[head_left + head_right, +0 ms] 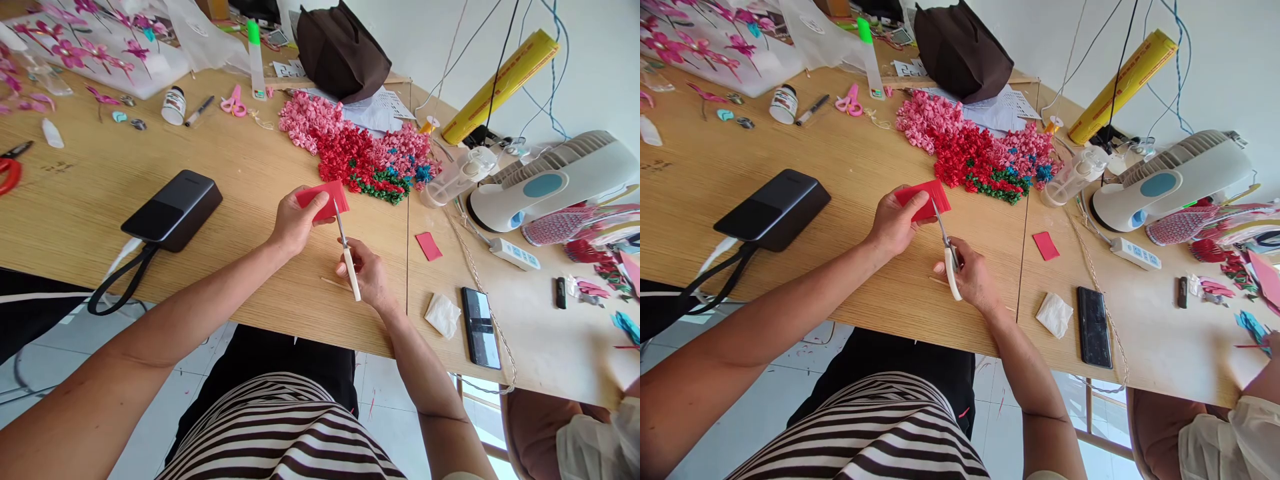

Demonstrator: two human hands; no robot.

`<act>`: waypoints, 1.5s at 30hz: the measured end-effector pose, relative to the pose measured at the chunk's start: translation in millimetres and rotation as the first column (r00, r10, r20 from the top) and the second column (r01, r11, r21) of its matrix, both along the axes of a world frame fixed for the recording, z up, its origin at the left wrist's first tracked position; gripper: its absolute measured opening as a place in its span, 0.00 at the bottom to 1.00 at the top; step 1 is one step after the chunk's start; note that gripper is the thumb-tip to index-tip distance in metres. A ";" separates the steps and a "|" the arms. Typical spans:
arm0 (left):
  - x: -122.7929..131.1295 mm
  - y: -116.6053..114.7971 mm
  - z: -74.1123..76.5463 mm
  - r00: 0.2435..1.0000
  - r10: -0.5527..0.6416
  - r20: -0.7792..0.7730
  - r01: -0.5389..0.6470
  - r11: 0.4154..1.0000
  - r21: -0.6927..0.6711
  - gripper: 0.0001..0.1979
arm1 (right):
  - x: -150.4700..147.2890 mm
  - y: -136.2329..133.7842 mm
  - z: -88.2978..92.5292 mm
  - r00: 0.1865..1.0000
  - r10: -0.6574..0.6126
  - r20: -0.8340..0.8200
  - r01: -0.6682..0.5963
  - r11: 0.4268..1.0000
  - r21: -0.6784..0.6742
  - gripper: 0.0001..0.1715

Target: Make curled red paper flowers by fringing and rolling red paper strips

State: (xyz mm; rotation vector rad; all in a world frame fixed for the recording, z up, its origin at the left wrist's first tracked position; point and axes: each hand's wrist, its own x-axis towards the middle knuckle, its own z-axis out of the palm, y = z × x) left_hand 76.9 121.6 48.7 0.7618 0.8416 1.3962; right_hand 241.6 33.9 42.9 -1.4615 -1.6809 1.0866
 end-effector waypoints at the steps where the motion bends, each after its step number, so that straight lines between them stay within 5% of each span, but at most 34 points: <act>1: 0.0 0.1 -0.1 1.000 0.002 0.002 -0.002 1.000 0.000 0.25 | 0.0 -0.1 0.2 1.000 -0.001 0.005 0.001 1.000 0.003 0.45; 45: 1.5 -3.1 2.7 0.999 -0.034 0.036 0.034 0.999 0.015 0.24 | -1.4 0.2 1.1 0.998 -0.055 -0.022 0.055 0.998 -0.012 0.41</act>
